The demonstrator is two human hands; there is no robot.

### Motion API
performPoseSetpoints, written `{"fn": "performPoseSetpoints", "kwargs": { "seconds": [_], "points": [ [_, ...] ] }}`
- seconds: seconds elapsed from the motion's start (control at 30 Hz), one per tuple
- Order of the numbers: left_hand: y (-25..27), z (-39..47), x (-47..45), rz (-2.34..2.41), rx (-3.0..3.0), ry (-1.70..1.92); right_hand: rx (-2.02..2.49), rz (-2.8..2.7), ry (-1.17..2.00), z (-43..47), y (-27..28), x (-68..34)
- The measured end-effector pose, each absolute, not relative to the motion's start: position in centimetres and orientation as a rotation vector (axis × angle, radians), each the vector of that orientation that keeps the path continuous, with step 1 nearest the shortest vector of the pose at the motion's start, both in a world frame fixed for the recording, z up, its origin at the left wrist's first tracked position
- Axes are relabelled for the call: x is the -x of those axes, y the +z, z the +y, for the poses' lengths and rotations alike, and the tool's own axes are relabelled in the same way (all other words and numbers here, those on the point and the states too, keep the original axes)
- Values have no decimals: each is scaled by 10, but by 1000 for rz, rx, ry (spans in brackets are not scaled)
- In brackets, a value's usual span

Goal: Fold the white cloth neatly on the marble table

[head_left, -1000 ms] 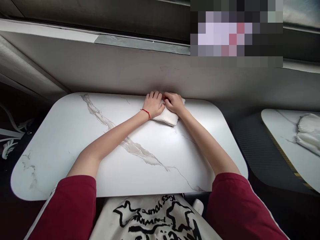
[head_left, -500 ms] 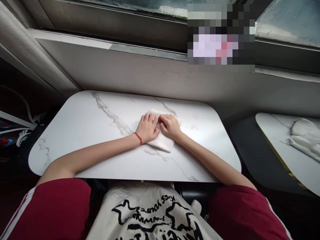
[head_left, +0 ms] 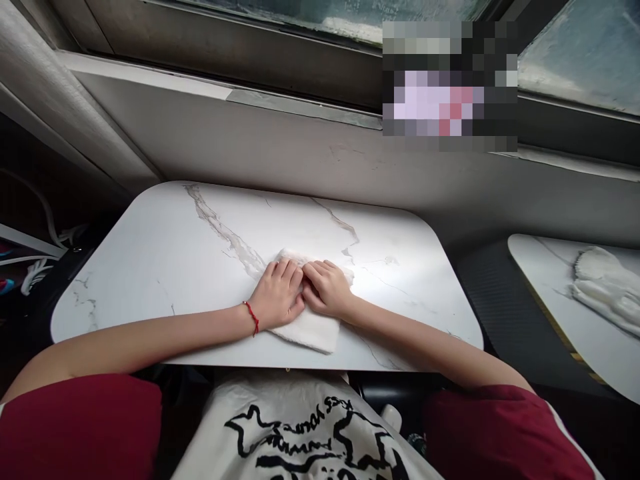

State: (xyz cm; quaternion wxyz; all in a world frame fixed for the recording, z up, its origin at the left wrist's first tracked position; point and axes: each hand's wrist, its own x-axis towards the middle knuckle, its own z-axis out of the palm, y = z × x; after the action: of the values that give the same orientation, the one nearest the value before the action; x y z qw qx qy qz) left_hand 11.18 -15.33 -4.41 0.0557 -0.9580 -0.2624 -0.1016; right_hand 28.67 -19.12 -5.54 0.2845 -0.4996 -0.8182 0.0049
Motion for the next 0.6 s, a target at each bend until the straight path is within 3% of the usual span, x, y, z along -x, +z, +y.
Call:
{"fn": "performPoseSetpoints", "kwargs": {
  "seconds": [0.6],
  "points": [
    [-43, 31, -107, -1182, 2825, -499, 1461, -2220, 18, 11, -53, -274]
  ]
}}
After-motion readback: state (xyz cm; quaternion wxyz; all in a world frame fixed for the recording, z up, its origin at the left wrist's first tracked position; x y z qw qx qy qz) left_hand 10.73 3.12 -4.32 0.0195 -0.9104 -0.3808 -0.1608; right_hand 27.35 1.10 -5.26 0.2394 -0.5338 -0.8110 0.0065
